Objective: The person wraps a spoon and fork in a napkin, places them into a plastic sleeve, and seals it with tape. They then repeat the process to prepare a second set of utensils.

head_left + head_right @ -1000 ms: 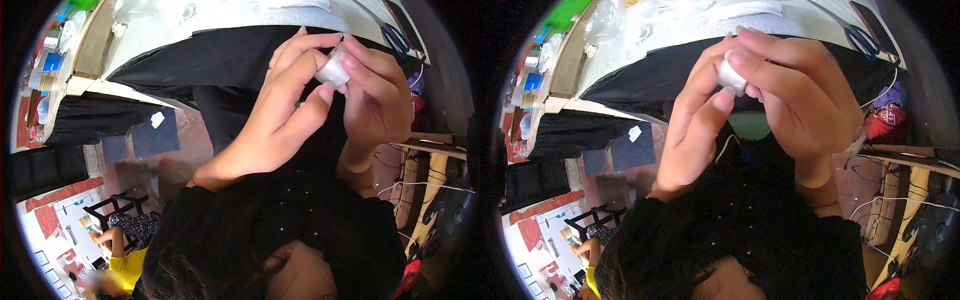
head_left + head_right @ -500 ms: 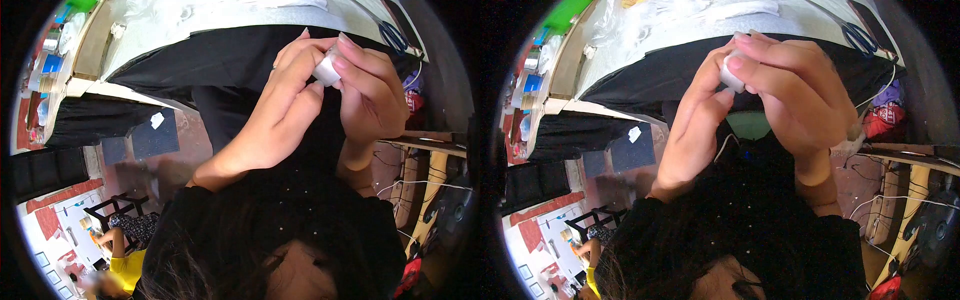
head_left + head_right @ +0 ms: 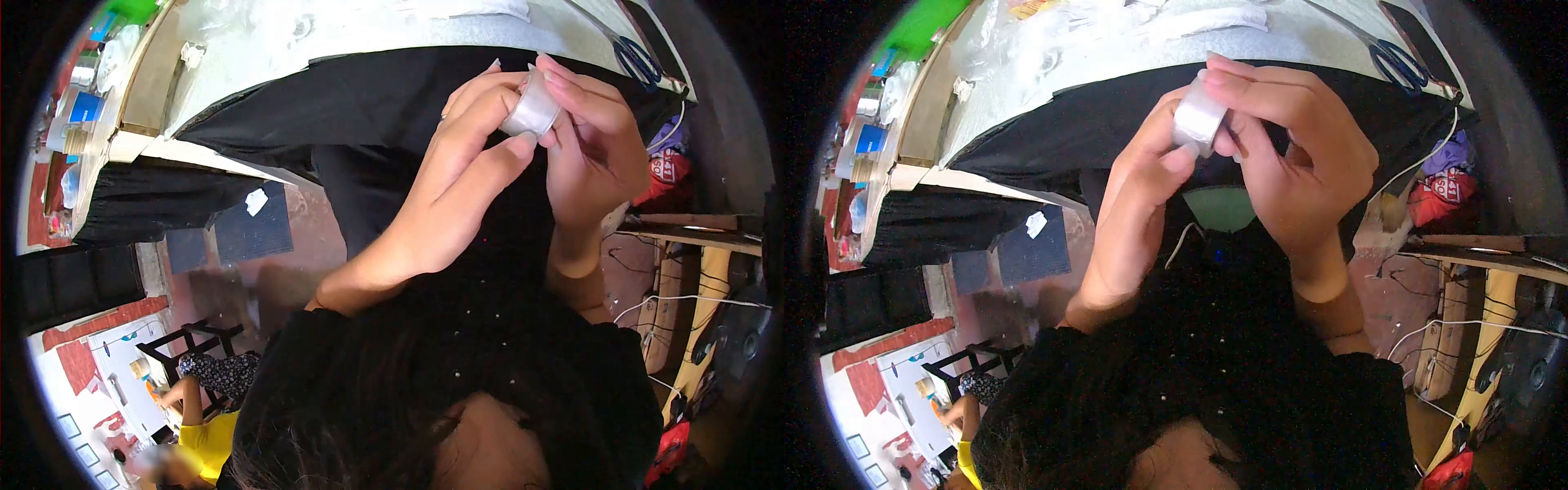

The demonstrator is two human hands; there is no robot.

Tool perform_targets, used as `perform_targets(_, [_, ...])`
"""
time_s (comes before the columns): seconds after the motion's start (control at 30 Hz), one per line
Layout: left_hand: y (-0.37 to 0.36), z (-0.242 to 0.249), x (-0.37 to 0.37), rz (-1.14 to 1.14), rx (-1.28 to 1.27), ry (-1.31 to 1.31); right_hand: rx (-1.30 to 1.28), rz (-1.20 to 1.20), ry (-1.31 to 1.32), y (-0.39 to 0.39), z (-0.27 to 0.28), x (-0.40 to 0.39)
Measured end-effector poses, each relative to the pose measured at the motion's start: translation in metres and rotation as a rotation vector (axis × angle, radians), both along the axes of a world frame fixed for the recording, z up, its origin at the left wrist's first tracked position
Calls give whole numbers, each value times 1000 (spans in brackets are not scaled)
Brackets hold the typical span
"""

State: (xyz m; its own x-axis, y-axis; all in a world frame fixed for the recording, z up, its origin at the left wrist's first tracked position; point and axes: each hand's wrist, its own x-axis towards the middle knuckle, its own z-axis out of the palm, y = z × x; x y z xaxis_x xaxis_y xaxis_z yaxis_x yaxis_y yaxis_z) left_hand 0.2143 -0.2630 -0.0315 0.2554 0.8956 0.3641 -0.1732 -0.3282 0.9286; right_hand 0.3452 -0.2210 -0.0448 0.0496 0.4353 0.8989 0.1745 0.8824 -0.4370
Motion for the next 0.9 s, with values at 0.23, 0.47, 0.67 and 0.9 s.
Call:
perform_targets(0.23, [2,0,-2,49,86,28,21,-20,-47,-3,4,1])
perform_targets(0.47, [2,-1,-4,77,185,128,-14,-7,-49,-5,5,4])
perform_targets(0.67, [5,-4,-2,127,235,124,9,14,-73,-2,1,6])
perform_targets(0.9, [12,-7,-2,155,280,150,2,27,-158,0,-3,10])
